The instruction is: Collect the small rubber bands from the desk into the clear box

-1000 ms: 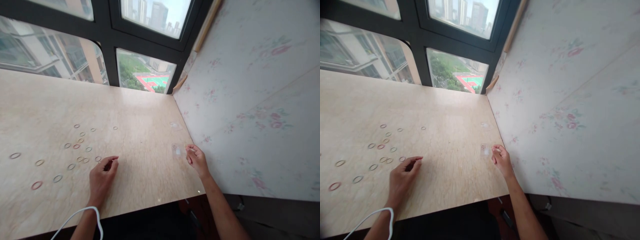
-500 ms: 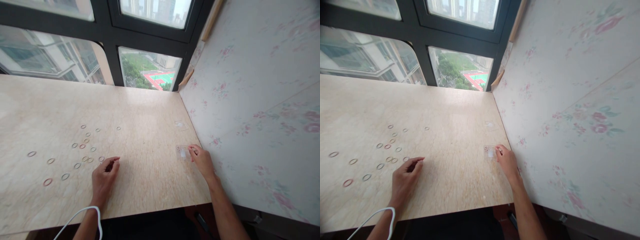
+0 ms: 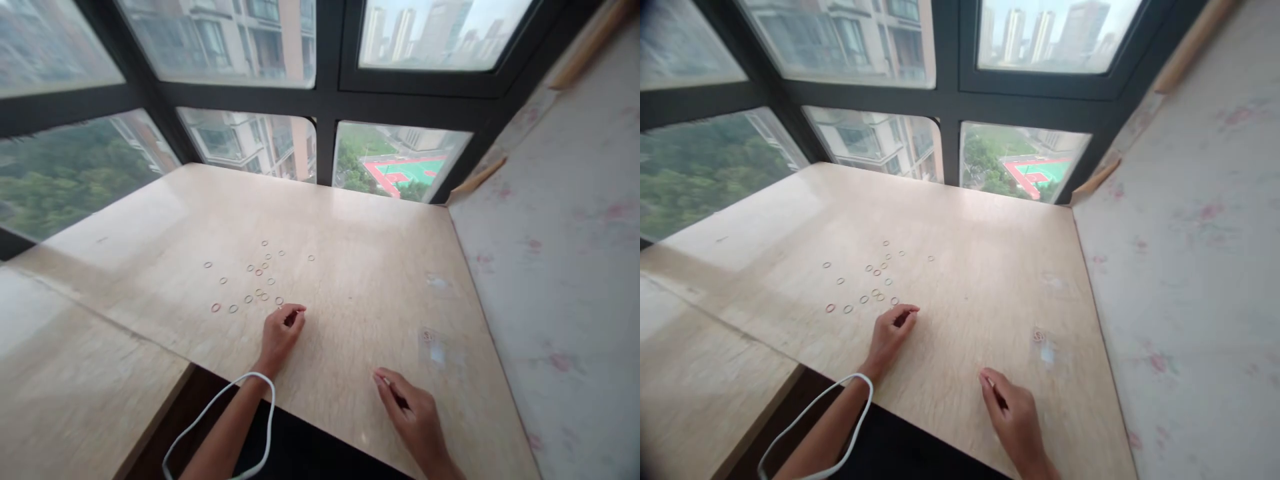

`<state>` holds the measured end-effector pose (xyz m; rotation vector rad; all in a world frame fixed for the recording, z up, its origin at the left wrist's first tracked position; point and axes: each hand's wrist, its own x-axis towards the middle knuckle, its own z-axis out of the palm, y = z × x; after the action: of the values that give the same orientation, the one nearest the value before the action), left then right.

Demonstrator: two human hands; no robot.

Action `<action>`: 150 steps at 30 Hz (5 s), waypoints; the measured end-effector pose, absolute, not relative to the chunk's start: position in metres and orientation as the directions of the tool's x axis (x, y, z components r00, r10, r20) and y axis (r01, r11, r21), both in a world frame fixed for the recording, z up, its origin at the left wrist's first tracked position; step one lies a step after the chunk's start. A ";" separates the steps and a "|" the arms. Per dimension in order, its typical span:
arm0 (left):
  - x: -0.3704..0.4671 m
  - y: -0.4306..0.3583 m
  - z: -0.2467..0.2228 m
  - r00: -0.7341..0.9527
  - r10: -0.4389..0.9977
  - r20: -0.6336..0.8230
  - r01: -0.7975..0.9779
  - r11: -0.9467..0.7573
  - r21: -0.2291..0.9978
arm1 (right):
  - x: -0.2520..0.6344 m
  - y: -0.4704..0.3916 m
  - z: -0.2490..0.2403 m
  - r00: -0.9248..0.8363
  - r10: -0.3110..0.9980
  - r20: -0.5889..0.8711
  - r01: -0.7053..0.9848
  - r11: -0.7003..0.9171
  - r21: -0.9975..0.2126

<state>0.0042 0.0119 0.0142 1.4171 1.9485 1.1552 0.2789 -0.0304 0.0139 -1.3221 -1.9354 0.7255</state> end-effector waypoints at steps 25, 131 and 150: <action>-0.188 0.008 0.051 -0.444 0.889 0.113 0.855 0.382 0.352 | 0.286 -0.025 -0.006 -0.256 0.947 0.196 0.509 0.304 -0.805; 0.070 0.032 0.023 0.068 0.980 0.185 0.656 -0.183 0.732 | 0.275 -0.025 0.015 -0.251 0.959 0.128 0.503 0.242 -0.830; 0.001 -0.007 0.010 -0.201 0.962 0.186 0.616 -0.023 0.787 | 0.190 0.047 0.051 -0.269 0.963 0.031 0.502 0.167 -0.849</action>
<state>0.0010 -0.0067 0.0096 1.6451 1.8412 1.1047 0.1904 0.0468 0.0508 -1.3840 -1.8560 1.0031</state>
